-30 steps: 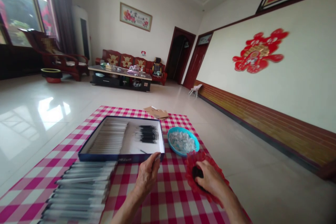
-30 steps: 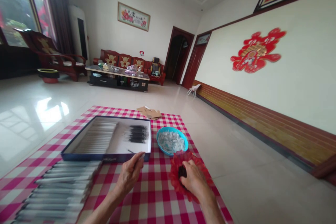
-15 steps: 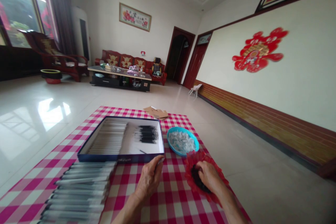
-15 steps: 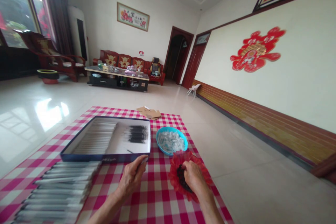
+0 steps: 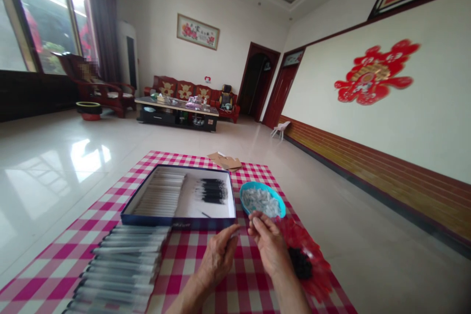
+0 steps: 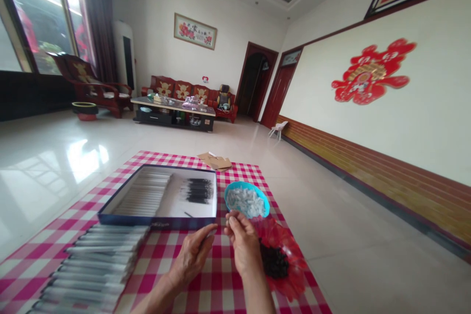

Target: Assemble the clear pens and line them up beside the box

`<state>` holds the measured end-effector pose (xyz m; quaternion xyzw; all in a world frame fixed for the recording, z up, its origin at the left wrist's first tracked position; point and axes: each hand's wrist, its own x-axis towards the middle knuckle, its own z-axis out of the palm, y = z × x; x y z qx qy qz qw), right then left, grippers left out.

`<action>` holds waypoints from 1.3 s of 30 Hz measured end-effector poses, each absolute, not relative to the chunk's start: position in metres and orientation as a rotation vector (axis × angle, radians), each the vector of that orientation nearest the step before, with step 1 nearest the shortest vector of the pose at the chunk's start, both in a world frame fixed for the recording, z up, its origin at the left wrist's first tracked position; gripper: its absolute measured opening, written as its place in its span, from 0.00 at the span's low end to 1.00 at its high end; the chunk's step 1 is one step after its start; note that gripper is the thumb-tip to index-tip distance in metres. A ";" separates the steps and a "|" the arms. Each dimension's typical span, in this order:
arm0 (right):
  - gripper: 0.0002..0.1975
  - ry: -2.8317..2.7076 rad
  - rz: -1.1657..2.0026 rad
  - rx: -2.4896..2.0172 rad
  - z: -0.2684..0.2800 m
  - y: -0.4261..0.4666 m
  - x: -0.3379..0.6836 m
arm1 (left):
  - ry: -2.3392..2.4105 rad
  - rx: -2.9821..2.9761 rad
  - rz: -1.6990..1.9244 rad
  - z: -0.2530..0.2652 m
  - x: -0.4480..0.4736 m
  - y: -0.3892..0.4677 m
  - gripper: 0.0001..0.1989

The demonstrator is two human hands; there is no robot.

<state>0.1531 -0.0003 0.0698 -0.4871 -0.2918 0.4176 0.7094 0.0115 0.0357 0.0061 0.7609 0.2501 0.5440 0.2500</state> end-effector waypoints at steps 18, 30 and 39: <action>0.17 -0.621 0.915 -1.026 0.033 0.012 0.124 | 0.762 1.984 1.363 0.014 0.008 0.038 0.10; 0.17 -0.717 0.733 -1.173 0.019 0.016 0.125 | 0.794 2.066 1.369 0.008 0.009 0.039 0.10; 0.18 -0.766 0.661 -1.243 0.011 0.018 0.124 | 0.941 2.210 1.251 0.003 0.010 0.041 0.09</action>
